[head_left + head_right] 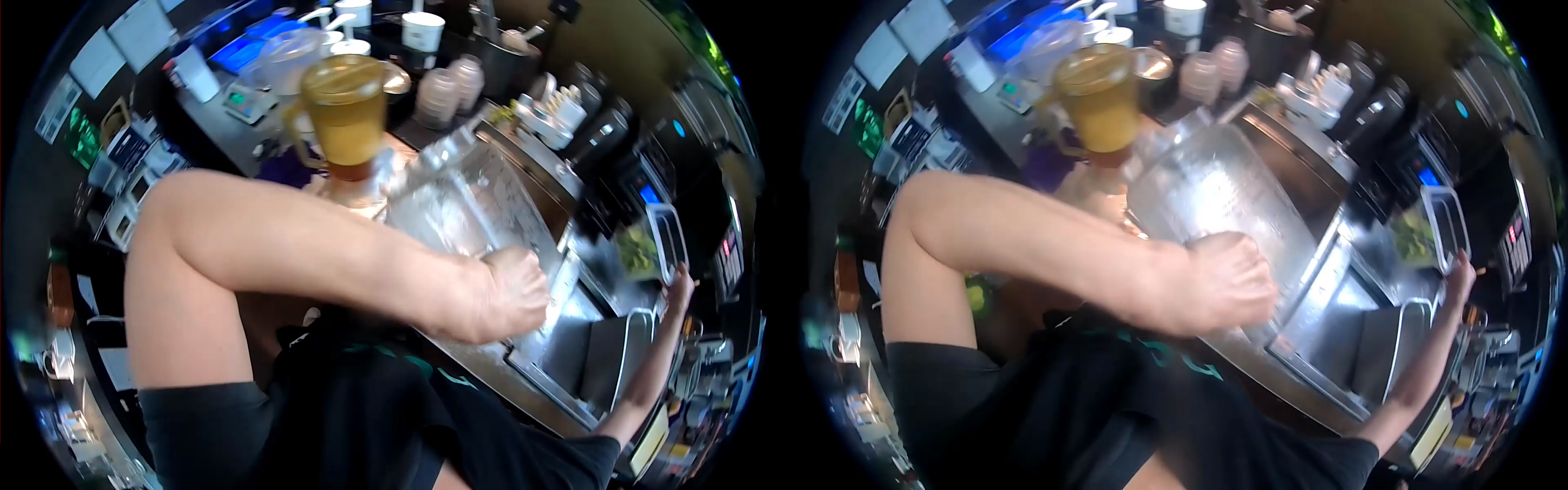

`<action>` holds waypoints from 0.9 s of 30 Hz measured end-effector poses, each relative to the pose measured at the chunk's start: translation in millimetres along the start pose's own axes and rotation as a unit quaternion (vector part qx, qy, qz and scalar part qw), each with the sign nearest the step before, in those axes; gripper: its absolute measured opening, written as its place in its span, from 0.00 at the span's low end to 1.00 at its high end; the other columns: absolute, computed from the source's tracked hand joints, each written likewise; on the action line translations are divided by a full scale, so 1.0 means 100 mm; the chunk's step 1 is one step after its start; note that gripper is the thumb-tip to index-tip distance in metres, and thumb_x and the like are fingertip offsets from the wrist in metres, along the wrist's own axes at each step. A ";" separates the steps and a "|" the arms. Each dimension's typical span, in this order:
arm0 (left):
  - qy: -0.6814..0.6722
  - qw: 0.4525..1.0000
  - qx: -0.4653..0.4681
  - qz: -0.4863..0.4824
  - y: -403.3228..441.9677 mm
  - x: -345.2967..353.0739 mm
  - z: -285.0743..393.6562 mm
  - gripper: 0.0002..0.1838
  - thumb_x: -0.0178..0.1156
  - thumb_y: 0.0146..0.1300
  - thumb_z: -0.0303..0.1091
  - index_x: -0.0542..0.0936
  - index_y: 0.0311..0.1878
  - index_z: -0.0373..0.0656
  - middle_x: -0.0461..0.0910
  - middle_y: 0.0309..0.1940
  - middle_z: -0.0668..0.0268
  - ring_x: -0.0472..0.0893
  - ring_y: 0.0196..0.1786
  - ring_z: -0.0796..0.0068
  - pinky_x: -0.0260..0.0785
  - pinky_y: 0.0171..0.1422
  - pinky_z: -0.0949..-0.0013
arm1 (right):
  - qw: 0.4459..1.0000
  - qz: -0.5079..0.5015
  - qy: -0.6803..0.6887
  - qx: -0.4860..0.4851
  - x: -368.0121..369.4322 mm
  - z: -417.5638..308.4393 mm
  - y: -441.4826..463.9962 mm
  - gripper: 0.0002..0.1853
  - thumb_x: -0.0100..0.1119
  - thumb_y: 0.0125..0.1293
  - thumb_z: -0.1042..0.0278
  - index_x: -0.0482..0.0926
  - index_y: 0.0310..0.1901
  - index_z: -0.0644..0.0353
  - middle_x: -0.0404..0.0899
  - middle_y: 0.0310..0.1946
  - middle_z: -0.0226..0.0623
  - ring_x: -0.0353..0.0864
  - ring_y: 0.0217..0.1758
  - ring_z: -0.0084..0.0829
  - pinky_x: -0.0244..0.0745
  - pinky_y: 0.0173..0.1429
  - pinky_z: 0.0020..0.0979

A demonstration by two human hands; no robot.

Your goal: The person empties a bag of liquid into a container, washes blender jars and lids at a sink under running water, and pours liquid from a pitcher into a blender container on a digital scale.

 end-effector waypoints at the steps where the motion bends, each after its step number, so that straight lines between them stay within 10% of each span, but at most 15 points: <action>1: -0.026 0.998 -0.015 0.061 -0.24 -0.07 -0.01 0.06 0.59 0.48 0.30 0.77 0.27 0.37 0.79 0.20 0.59 0.83 0.28 0.66 0.73 0.28 0.63 | 0.998 -0.005 0.063 0.006 -0.02 -0.18 -0.14 0.20 0.54 0.65 0.62 0.75 0.53 0.68 0.78 0.44 0.40 0.75 0.47 0.30 0.74 0.50 0.29; 6: -0.171 0.954 -0.191 0.159 -1.94 -0.14 -0.22 0.08 0.60 0.49 0.29 0.74 0.30 0.35 0.77 0.17 0.55 0.78 0.17 0.61 0.71 0.23 0.64 | 0.989 -0.058 0.047 -0.126 0.35 -1.76 -1.40 0.24 0.51 0.66 0.57 0.75 0.56 0.67 0.78 0.45 0.37 0.74 0.49 0.29 0.65 0.58 0.28; 10: -0.281 0.795 -0.469 0.262 -3.74 -0.10 -0.52 0.12 0.68 0.50 0.33 0.80 0.37 0.39 0.77 0.23 0.64 0.78 0.27 0.73 0.71 0.34 0.65 | 0.983 -0.089 -0.020 -0.159 1.01 -2.72 -2.20 0.24 0.51 0.65 0.56 0.74 0.55 0.67 0.77 0.48 0.38 0.74 0.49 0.27 0.64 0.57 0.28; 14: -0.383 0.568 -0.588 0.429 -5.18 -0.15 -0.81 0.14 0.68 0.54 0.35 0.80 0.41 0.40 0.72 0.21 0.76 0.64 0.16 0.90 0.52 0.18 0.82 | 0.978 -0.098 -0.050 -0.175 2.14 -3.54 -2.96 0.22 0.51 0.64 0.58 0.74 0.53 0.67 0.76 0.45 0.37 0.73 0.47 0.27 0.64 0.54 0.28; 16: -0.311 0.580 -0.519 0.546 -5.43 -0.15 -1.21 0.14 0.68 0.55 0.35 0.80 0.42 0.40 0.70 0.19 0.77 0.57 0.14 0.94 0.42 0.16 0.83 | 0.977 -0.102 -0.060 -0.179 2.68 -3.88 -3.16 0.21 0.51 0.64 0.59 0.74 0.52 0.66 0.76 0.44 0.37 0.73 0.46 0.27 0.64 0.52 0.28; 22: -0.139 0.619 -0.324 0.702 -5.43 0.00 -2.94 0.08 0.69 0.55 0.33 0.79 0.30 0.42 0.71 0.19 0.77 0.66 0.19 0.88 0.54 0.22 0.81 | 0.978 -0.096 -0.071 -0.173 3.87 -4.44 -3.46 0.19 0.51 0.63 0.61 0.75 0.49 0.65 0.75 0.40 0.36 0.72 0.42 0.27 0.63 0.48 0.28; 24: -0.233 0.528 -0.352 0.737 -5.28 0.14 -3.43 0.10 0.65 0.58 0.32 0.75 0.24 0.47 0.68 0.16 0.78 0.63 0.15 0.87 0.52 0.17 0.78 | 0.980 -0.087 -0.068 -0.164 4.09 -4.45 -3.50 0.18 0.51 0.62 0.61 0.75 0.48 0.65 0.75 0.39 0.36 0.72 0.40 0.26 0.63 0.46 0.28; 27: -0.179 0.531 -0.362 0.745 -5.25 0.64 -4.23 0.12 0.69 0.54 0.37 0.80 0.28 0.38 0.80 0.21 0.68 0.74 0.23 0.79 0.66 0.29 0.72 | 0.984 -0.080 -0.067 -0.144 4.35 -4.46 -3.48 0.16 0.51 0.62 0.62 0.75 0.46 0.65 0.75 0.37 0.35 0.72 0.38 0.26 0.63 0.44 0.28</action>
Point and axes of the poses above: each hand's wrist, its own y-axis towards the middle knuckle, its own x-axis out of the palm, z = x × y, the point moved 2 cm from there along y, towards the middle knuckle
